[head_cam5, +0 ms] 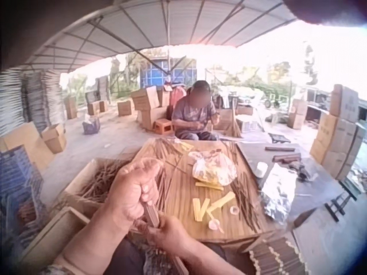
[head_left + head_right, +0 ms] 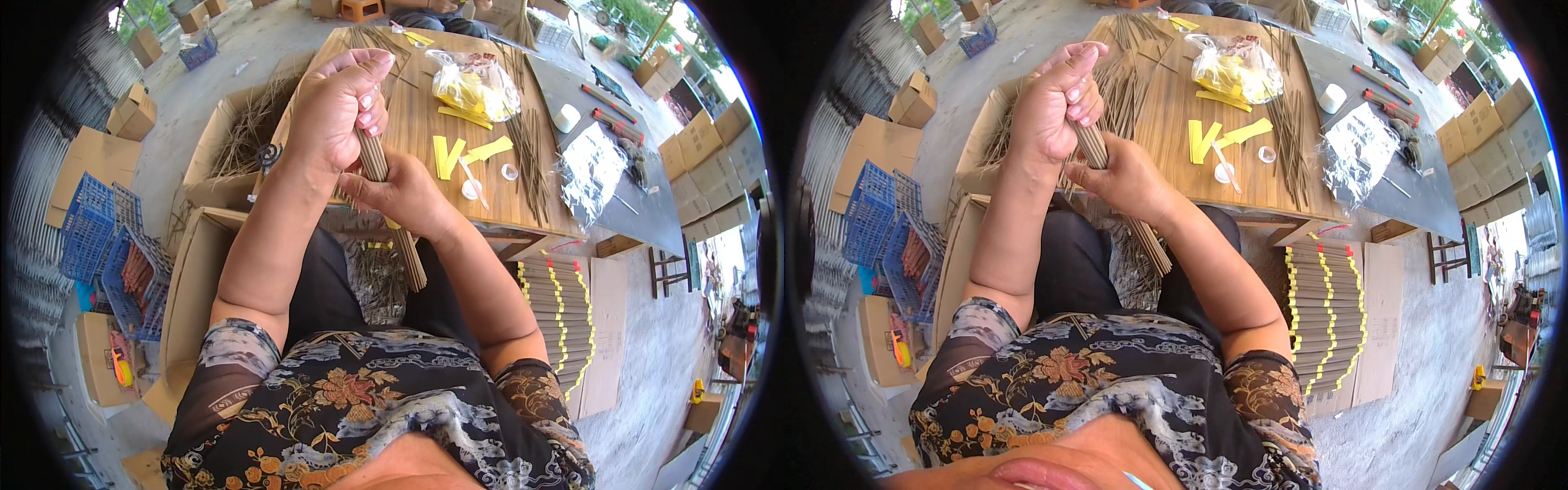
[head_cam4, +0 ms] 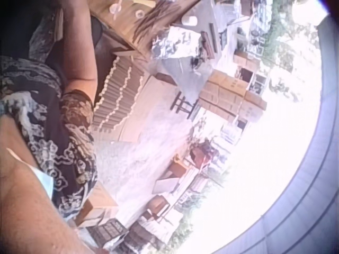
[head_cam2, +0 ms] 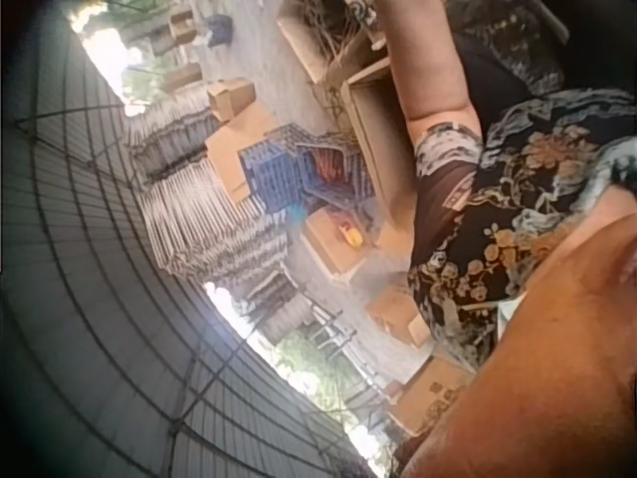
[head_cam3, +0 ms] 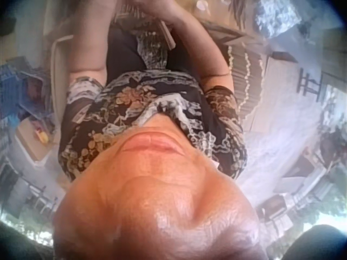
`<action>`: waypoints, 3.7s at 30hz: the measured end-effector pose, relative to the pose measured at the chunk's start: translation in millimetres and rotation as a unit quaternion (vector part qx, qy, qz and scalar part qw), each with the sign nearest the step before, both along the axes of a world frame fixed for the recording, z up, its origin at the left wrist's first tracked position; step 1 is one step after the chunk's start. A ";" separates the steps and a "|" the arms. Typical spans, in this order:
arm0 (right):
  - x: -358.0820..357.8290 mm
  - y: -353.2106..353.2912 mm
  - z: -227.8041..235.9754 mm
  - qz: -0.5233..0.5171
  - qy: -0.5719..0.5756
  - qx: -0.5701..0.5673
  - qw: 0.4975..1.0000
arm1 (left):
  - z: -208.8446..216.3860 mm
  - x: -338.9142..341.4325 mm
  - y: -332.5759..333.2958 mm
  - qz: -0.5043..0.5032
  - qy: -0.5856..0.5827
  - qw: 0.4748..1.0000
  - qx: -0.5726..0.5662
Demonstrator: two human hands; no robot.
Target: The person gathers thin wooden sticks into a bundle, wraps the bundle with yellow paper, and secures it with a small white adhesive strip. The person repeats this process to create multiple finished bundles.
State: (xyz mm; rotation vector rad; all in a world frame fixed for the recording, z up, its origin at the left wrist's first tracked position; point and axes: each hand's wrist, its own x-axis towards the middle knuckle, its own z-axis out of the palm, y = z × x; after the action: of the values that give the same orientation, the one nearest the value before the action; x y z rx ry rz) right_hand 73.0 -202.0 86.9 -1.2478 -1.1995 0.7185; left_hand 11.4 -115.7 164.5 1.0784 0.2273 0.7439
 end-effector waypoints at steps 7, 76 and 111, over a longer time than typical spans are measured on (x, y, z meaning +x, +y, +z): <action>-17.5 -9.6 12.9 0.003 0.067 -0.045 0.997 | -6.2 -11.1 -7.7 -0.040 0.006 0.999 -0.019; -37.2 -10.5 5.1 -0.127 -0.178 0.114 0.969 | -46.5 -39.4 -42.5 0.209 0.073 0.947 0.234; -26.2 -65.4 33.3 -0.194 -0.319 0.256 0.892 | -28.2 -79.2 -74.1 0.008 0.251 0.838 0.484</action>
State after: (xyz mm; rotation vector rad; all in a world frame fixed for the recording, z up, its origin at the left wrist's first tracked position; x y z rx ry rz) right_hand 46.7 -267.4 120.2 -1.2386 -1.4685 -0.3355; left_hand -67.7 -189.7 136.2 2.2533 0.3143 0.5624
